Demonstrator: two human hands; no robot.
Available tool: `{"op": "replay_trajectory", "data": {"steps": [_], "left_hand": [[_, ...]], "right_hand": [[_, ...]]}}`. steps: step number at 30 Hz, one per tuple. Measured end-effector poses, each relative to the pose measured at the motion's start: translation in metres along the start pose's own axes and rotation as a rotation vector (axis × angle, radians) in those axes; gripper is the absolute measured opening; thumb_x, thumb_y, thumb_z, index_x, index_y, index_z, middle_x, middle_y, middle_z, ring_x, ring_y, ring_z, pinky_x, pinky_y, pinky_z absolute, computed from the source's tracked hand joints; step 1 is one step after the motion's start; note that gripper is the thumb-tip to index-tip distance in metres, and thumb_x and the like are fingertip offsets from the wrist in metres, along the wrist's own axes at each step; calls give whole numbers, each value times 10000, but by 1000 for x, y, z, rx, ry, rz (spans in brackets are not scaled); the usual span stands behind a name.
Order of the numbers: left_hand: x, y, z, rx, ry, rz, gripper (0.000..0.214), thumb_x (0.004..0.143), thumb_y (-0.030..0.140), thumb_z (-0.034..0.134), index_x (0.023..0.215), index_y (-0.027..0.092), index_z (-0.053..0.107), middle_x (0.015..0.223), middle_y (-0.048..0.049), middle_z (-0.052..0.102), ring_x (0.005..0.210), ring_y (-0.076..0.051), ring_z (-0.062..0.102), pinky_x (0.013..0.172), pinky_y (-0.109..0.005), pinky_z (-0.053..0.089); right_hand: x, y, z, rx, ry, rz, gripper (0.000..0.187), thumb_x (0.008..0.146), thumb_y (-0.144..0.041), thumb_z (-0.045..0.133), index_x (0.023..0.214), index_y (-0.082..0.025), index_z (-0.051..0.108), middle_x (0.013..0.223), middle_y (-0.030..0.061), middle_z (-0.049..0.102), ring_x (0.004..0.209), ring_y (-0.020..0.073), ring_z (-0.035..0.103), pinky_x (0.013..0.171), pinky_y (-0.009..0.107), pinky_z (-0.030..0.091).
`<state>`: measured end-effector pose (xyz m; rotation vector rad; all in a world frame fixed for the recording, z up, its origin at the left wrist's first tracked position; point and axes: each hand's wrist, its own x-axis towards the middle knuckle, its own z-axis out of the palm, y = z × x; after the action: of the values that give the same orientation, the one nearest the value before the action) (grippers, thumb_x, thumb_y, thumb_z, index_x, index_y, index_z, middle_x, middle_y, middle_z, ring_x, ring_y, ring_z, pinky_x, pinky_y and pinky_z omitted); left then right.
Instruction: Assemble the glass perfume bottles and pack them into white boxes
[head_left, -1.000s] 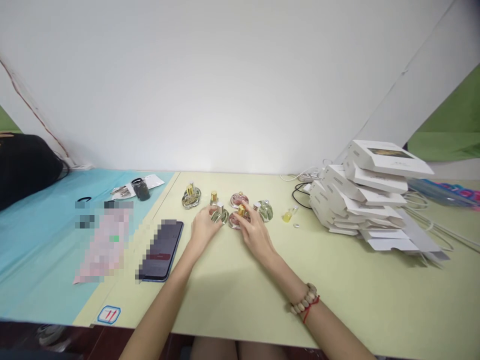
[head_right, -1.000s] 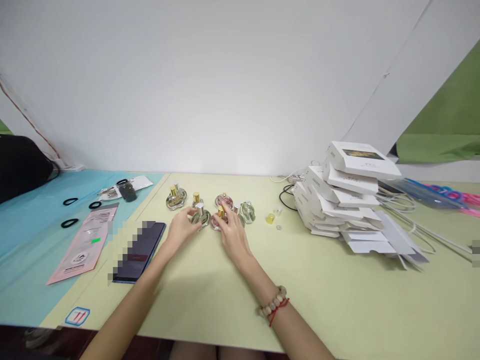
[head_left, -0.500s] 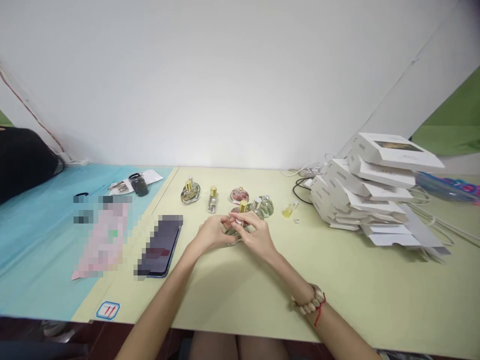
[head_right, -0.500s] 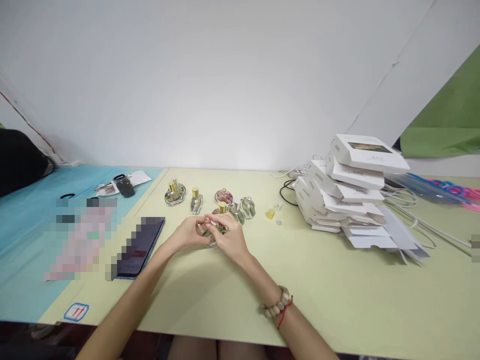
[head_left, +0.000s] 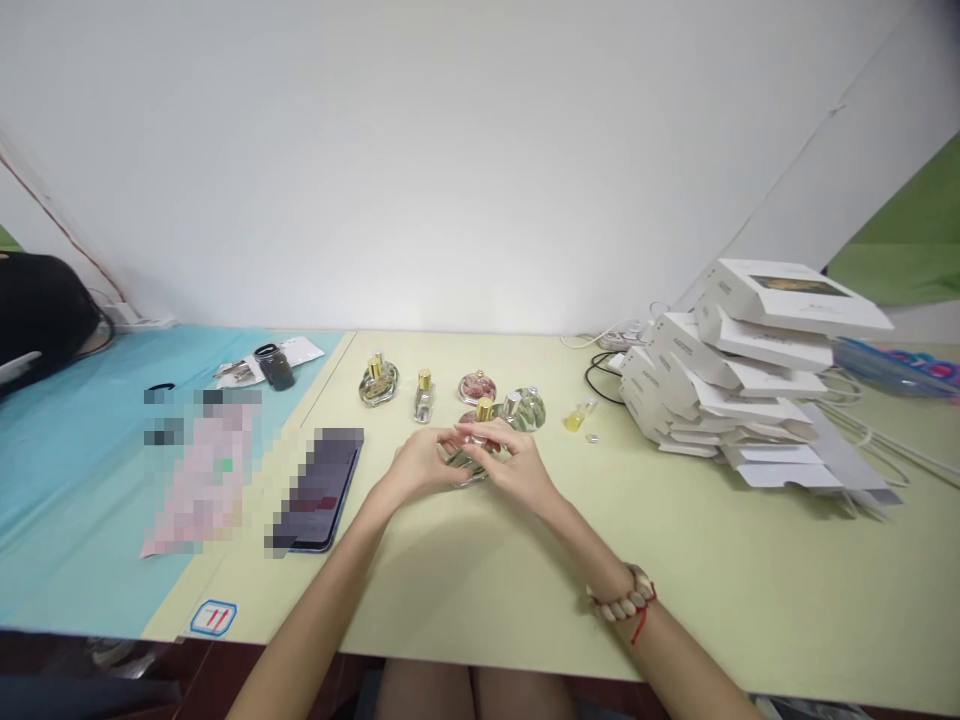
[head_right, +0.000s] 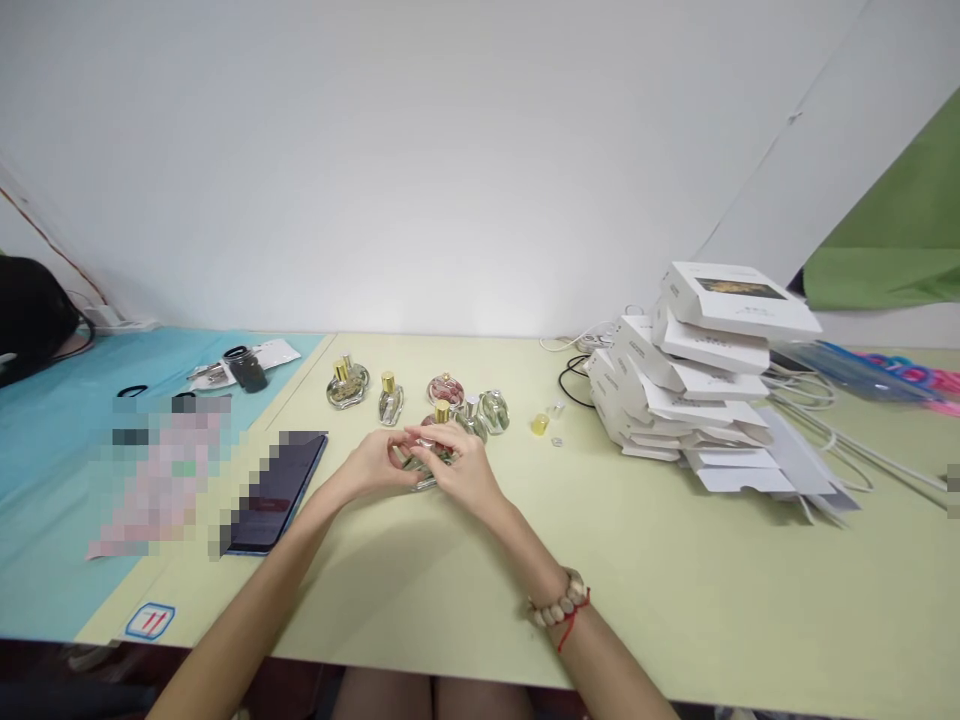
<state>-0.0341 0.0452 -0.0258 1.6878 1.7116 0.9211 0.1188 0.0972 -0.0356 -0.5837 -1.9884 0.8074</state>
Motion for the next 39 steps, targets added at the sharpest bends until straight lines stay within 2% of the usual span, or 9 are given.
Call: {"op": "replay_trajectory", "data": {"steps": [7, 12, 15, 19, 26, 29, 32, 35, 39], "left_hand": [[-7, 7, 1, 56, 18, -8, 294, 575, 256, 604, 858, 183, 639, 652, 32, 571, 562, -82, 483, 480, -170, 296], [-13, 5, -15, 202, 26, -88, 207, 549, 276, 631, 727, 176, 594, 661, 23, 575, 584, -99, 491, 498, -187, 291], [-14, 0, -29, 337, 122, -233, 201, 565, 316, 639, 704, 191, 564, 663, 25, 573, 599, -112, 500, 495, -200, 261], [-6, -12, -32, 418, 330, -332, 208, 644, 365, 615, 778, 213, 570, 740, 3, 610, 681, -149, 547, 521, -216, 271], [17, -25, 0, 149, 471, -1, 360, 684, 426, 644, 930, 169, 585, 894, -46, 617, 748, -140, 579, 671, -235, 416], [25, -29, 7, 57, 571, 16, 387, 815, 447, 478, 1081, 168, 508, 981, -68, 577, 757, -134, 581, 704, -256, 446], [34, -40, 8, 152, 689, 40, 464, 845, 412, 435, 1233, 162, 385, 1155, -124, 488, 985, -189, 541, 841, -322, 432], [43, -58, 10, 263, 659, 149, 631, 797, 370, 531, 1333, 164, 270, 1288, -147, 394, 1226, -245, 358, 1002, -405, 314], [51, -76, 11, 248, 551, 213, 545, 836, 276, 465, 1346, 215, 282, 1308, -111, 407, 1232, -226, 364, 1019, -389, 309]], "right_hand": [[-4, 0, 9, -108, -40, 70, 256, 803, -309, 547, 1017, -235, 667, 836, 39, 677, 604, 133, 538, 511, 254, 427], [-11, -1, 11, -123, -90, -63, 340, 831, -313, 514, 1161, -258, 571, 1011, 53, 626, 653, 115, 561, 508, 232, 454], [-14, -1, 9, -83, 12, -92, 336, 816, -308, 534, 1145, -246, 560, 1109, 76, 564, 603, 88, 541, 442, 215, 432], [-12, -4, 3, -104, 244, -68, 203, 826, -267, 515, 1005, -224, 600, 979, 62, 587, 566, 83, 505, 410, 210, 390], [-10, -4, 1, -147, 268, -48, 151, 835, -250, 491, 928, -213, 603, 919, 55, 590, 544, 84, 482, 421, 220, 389], [-11, -2, 1, -147, 241, -49, 155, 833, -236, 487, 939, -212, 597, 911, 54, 588, 544, 85, 482, 422, 220, 388], [-11, 0, 1, -153, 229, -58, 163, 831, -221, 479, 944, -208, 596, 919, 55, 587, 542, 82, 486, 424, 218, 388], [-11, 1, 0, -167, 215, -68, 174, 833, -216, 470, 952, -207, 596, 926, 56, 589, 539, 79, 485, 424, 214, 383], [-12, 3, 1, -165, 197, -94, 180, 833, -205, 469, 963, -202, 594, 908, 53, 591, 539, 76, 482, 422, 206, 369]]}}
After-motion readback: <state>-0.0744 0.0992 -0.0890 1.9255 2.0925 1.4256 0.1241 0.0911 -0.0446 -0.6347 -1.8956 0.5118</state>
